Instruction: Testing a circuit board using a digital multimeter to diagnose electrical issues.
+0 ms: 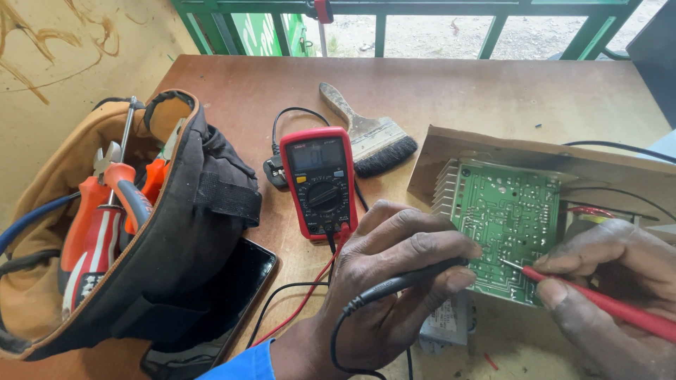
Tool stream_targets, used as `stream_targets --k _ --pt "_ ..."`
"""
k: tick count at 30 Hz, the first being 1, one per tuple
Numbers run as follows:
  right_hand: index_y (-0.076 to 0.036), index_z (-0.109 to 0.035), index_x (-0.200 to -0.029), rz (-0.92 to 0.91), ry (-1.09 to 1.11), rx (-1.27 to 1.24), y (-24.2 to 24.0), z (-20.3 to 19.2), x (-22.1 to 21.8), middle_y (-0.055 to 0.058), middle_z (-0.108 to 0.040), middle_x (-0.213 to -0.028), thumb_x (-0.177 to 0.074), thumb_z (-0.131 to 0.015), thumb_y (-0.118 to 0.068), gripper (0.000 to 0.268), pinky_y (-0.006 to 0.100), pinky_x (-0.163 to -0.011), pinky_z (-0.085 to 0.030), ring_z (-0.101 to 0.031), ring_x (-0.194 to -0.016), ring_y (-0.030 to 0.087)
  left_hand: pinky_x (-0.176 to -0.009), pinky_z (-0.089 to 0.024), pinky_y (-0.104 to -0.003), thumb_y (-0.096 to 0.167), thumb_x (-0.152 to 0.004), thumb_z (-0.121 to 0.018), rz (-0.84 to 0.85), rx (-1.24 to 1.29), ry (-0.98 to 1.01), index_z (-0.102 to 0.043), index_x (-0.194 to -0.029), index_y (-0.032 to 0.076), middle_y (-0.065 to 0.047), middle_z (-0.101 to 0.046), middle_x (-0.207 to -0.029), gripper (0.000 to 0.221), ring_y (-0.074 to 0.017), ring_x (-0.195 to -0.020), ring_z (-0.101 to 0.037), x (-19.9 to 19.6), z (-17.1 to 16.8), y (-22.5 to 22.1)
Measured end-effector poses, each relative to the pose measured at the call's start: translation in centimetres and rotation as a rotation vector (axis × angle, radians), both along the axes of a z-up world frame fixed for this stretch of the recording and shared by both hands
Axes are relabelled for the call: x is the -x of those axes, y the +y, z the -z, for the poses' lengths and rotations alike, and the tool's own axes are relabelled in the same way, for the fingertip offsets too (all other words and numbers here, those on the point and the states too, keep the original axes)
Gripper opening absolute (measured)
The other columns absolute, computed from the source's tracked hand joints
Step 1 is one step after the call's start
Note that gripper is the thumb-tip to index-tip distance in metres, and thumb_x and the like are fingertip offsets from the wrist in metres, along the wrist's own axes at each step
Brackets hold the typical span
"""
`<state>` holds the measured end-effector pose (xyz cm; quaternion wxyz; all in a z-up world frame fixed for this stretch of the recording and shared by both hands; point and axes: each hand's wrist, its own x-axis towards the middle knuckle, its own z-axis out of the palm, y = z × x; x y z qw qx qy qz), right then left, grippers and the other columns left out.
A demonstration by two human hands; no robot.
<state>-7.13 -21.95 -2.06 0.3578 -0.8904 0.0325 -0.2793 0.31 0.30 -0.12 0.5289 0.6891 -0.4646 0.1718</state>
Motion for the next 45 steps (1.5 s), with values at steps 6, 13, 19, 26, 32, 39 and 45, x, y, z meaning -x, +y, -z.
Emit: stream_targets --k 6,13,19,26,32,39,45 --pt "-0.002 -0.070 -0.082 -0.023 0.020 -0.073 -0.1 0.1 0.1 0.006 -0.062 -0.075 -0.077 -0.071 -0.008 0.008 0.026 -0.063 -0.042 -0.057 -0.067 0.015 -0.097 -0.047 -0.038 0.024 -0.108 -0.049 0.004 0.006 -0.002 -0.066 -0.111 0.006 -0.006 -0.071 -0.107 0.025 -0.0226 -0.097 -0.067 0.0 0.0 0.0" --pt "-0.007 -0.072 -0.080 -0.010 0.024 -0.015 -0.1 -0.3 0.2 0.003 -0.066 -0.073 -0.076 -0.072 -0.011 0.006 0.025 -0.064 -0.041 -0.057 -0.066 0.013 -0.097 -0.047 -0.038 0.024 -0.108 -0.049 -0.002 0.003 -0.006 -0.066 -0.111 0.006 -0.006 -0.071 -0.107 0.025 -0.0229 -0.097 -0.067 0.0 0.1 -0.1" --pt "-0.007 -0.071 -0.080 -0.011 -0.004 -0.021 -0.2 0.1 0.1 0.003 -0.064 -0.072 -0.074 -0.073 -0.010 0.007 0.024 -0.063 -0.040 -0.054 -0.066 0.012 -0.097 -0.047 -0.038 0.024 -0.107 -0.049 0.001 0.006 0.004 -0.066 -0.111 0.005 -0.007 -0.071 -0.107 0.025 -0.0233 -0.097 -0.067 0.0 0.0 0.0" --pt "-0.007 -0.069 -0.077 -0.131 -0.075 -0.048 -0.7 0.4 -0.7 0.003 -0.068 -0.067 -0.073 -0.068 -0.012 0.007 0.024 -0.052 -0.042 -0.056 -0.053 0.011 -0.095 -0.049 -0.038 0.025 -0.107 -0.052 -0.027 0.032 -0.018 -0.068 -0.111 0.006 -0.006 -0.073 -0.105 0.025 -0.0231 -0.094 -0.071 -0.2 0.0 -0.3" --pt "-0.007 -0.071 -0.077 -0.105 -0.064 -0.099 -0.5 0.4 -0.7 0.003 -0.067 -0.063 -0.070 -0.070 -0.013 0.009 0.022 -0.049 -0.034 -0.047 -0.049 0.009 -0.094 -0.049 -0.040 0.025 -0.106 -0.052 -0.032 0.019 0.010 -0.068 -0.111 0.007 -0.007 -0.071 -0.105 0.024 -0.0244 -0.093 -0.069 -0.1 -0.3 -0.3" --pt "-0.004 -0.071 -0.077 -0.102 -0.075 -0.099 -0.4 -0.4 -0.6 0.005 -0.068 -0.070 -0.073 -0.071 -0.004 0.005 0.023 -0.058 -0.045 -0.056 -0.061 0.012 -0.094 -0.048 -0.038 0.027 -0.107 -0.050 -0.020 0.017 -0.021 -0.068 -0.110 0.006 -0.006 -0.072 -0.105 0.027 -0.0230 -0.096 -0.069 -0.1 -0.3 -0.3" --pt "-0.022 -0.079 -0.083 -0.227 -0.011 0.132 -2.0 -1.5 -0.7 -0.008 -0.077 -0.057 -0.075 -0.076 -0.029 0.011 0.017 -0.037 -0.056 -0.066 -0.037 0.004 -0.091 -0.049 -0.038 0.027 -0.105 -0.052 -0.033 0.013 -0.015 -0.069 -0.107 0.006 -0.006 -0.072 -0.101 0.027 -0.0229 -0.090 -0.067 0.0 -0.9 -0.7"
